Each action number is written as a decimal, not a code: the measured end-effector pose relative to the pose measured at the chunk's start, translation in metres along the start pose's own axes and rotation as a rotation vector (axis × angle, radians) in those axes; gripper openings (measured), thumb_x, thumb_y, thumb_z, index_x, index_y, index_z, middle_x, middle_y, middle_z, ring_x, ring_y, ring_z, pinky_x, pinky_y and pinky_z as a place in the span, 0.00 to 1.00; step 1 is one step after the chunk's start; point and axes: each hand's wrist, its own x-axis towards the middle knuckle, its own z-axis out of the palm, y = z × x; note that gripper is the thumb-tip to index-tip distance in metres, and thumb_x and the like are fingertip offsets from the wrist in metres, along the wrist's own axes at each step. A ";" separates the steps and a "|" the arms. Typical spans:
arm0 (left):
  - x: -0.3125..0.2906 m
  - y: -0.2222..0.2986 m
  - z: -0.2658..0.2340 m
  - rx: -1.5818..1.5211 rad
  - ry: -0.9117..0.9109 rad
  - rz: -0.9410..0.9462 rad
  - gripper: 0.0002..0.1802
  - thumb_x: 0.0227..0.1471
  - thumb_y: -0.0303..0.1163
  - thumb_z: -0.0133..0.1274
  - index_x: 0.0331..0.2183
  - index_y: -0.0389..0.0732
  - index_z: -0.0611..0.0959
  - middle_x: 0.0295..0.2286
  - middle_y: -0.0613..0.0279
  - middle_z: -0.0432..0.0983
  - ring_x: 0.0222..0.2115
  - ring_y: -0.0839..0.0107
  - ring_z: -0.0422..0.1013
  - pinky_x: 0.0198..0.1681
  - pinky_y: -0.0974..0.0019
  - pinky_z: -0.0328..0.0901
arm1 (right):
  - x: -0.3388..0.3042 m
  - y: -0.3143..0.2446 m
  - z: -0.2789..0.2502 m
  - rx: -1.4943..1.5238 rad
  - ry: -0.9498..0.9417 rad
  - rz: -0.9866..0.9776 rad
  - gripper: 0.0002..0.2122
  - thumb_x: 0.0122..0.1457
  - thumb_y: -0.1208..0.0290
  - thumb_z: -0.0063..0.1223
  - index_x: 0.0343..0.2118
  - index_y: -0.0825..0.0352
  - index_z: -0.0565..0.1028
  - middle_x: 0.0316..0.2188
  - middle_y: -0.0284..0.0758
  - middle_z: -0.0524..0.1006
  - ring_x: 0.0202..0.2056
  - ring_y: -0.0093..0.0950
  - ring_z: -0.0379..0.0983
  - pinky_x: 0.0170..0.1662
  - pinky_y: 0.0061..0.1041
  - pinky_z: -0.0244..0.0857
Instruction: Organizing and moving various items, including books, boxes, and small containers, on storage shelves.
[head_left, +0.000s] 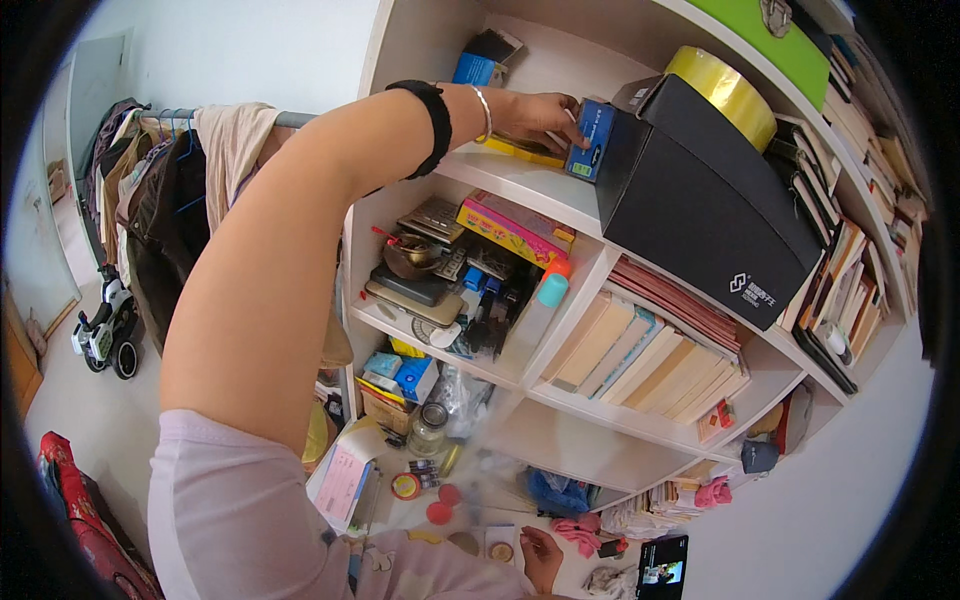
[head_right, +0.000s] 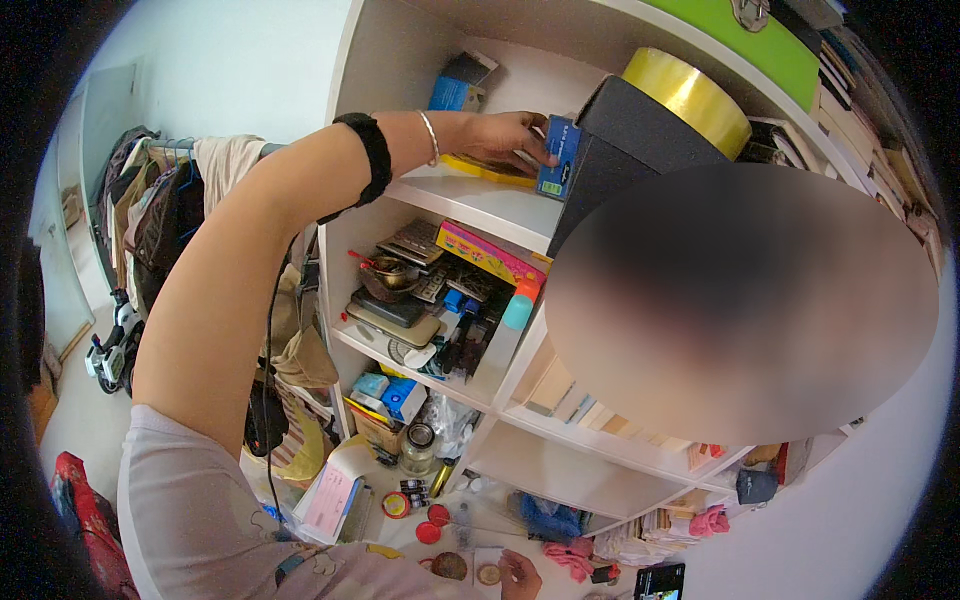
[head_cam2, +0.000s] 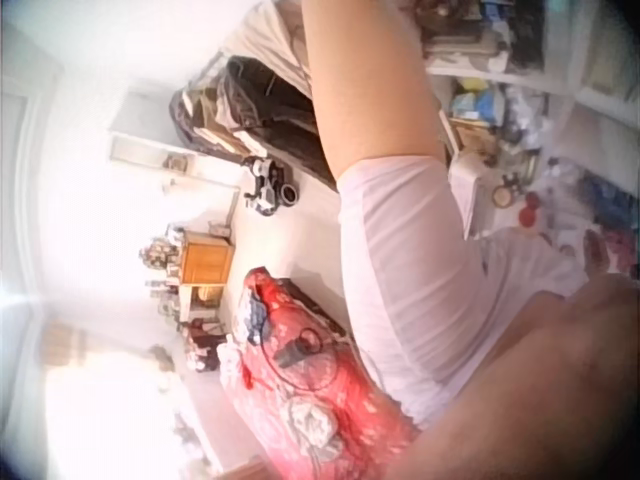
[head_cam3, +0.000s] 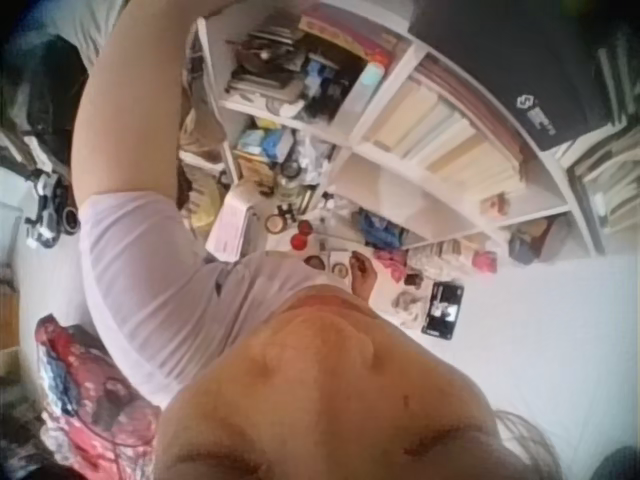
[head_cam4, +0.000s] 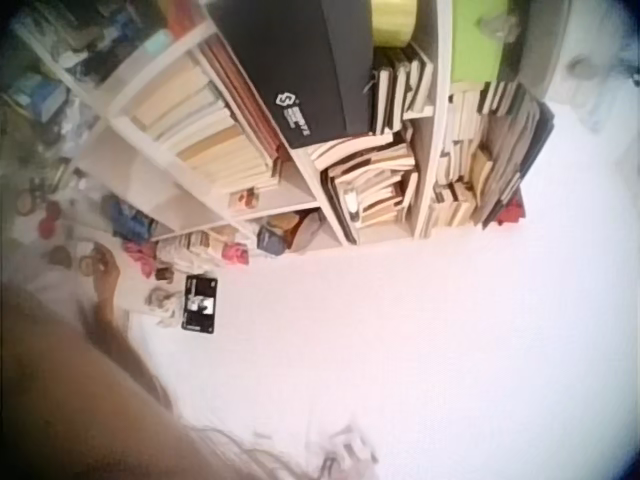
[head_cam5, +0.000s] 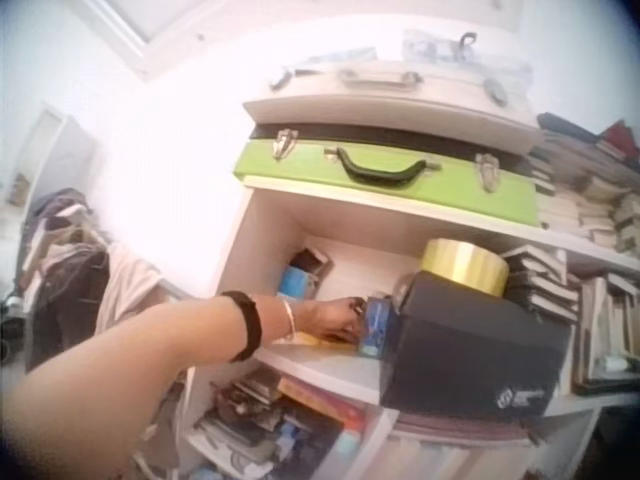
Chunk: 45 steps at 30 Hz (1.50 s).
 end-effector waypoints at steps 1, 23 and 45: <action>0.003 0.000 -0.002 0.000 0.002 0.001 0.31 0.45 0.22 0.55 0.50 0.31 0.59 0.43 0.54 0.65 0.46 0.64 0.65 0.52 0.63 0.62 | 0.000 0.001 -0.001 -0.001 -0.001 -0.002 0.09 0.51 0.77 0.54 0.37 0.70 0.75 0.33 0.35 0.77 0.31 0.18 0.72 0.33 0.15 0.64; 0.049 -0.007 -0.040 0.701 -0.444 -0.053 0.21 0.44 0.35 0.60 0.43 0.45 0.78 0.43 0.65 0.73 0.46 0.70 0.65 0.53 0.67 0.54 | -0.010 -0.009 -0.010 -0.240 0.040 -0.065 0.14 0.54 0.65 0.54 0.38 0.70 0.74 0.30 0.37 0.76 0.33 0.25 0.71 0.38 0.22 0.65; 0.109 -0.038 -0.050 1.146 -0.433 0.433 0.33 0.44 0.40 0.59 0.50 0.39 0.68 0.50 0.51 0.64 0.51 0.60 0.59 0.56 0.58 0.52 | 0.025 -0.026 -0.007 -0.147 0.037 0.029 0.10 0.51 0.77 0.55 0.37 0.71 0.74 0.31 0.35 0.78 0.31 0.20 0.73 0.34 0.17 0.67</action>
